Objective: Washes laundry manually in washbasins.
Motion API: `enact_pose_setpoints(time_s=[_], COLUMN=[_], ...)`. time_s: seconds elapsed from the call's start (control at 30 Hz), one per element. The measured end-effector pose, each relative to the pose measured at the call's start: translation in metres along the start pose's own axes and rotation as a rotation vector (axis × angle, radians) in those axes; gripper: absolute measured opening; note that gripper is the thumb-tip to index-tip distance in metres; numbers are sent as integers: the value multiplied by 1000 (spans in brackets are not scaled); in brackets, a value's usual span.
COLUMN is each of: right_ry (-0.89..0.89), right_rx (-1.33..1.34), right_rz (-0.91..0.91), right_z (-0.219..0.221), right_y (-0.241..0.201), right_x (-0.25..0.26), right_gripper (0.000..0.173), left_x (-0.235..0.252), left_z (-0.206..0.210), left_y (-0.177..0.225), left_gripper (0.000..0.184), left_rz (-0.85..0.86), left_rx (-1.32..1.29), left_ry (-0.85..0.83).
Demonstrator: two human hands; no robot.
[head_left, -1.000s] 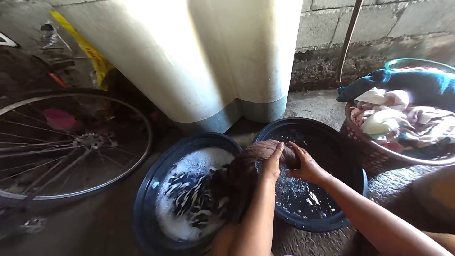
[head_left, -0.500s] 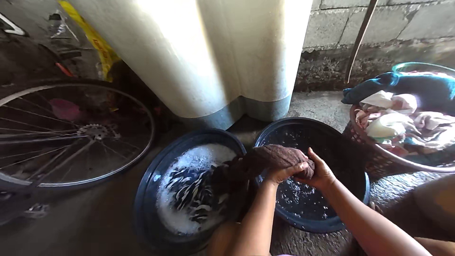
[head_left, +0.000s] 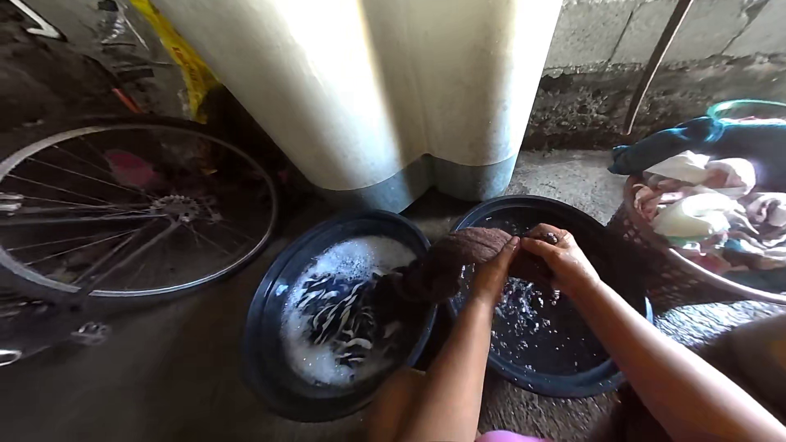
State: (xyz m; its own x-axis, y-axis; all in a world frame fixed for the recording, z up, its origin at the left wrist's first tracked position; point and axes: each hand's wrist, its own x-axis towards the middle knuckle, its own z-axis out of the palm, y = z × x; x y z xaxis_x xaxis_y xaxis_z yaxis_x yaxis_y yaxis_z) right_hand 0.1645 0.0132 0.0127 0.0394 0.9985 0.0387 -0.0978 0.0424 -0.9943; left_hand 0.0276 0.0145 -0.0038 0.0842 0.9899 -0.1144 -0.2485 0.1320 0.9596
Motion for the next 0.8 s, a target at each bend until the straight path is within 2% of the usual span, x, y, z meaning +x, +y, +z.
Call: enact_pose_setpoints(time_s=[0.13, 0.23, 0.43, 0.5, 0.57, 0.7, 0.77, 0.8], right_ry=[-83, -109, -152, -149, -136, -124, -159, -179], right_rx=[-407, -657, -899, -934, -870, -442, -327, -329], right_rz=[-156, -351, -578, -598, -454, 112, 282, 339], right_z=[1, 1, 3, 2, -3, -20, -29, -35], right_y=[-1, 5, 14, 17, 22, 40, 49, 55], right_x=[0, -3, -11, -15, -22, -42, -58, -65], right_gripper=[11, 20, 20, 21, 28, 67, 74, 72], left_x=[5, 5, -1, -2, 1, -2, -13, -19], left_z=[1, 2, 3, 0, -5, -22, -38, -49], left_y=[-10, -12, -10, -5, 2, 32, 56, 67], left_gripper=[28, 26, 23, 25, 34, 50, 52, 52], left_rz=[-6, -41, -109, -136, -128, -52, -54, -46], left_rx=[14, 11, 44, 109, 250, 566, 738, 813], left_ry=[7, 0, 2, -27, -73, -109, -75, -36])
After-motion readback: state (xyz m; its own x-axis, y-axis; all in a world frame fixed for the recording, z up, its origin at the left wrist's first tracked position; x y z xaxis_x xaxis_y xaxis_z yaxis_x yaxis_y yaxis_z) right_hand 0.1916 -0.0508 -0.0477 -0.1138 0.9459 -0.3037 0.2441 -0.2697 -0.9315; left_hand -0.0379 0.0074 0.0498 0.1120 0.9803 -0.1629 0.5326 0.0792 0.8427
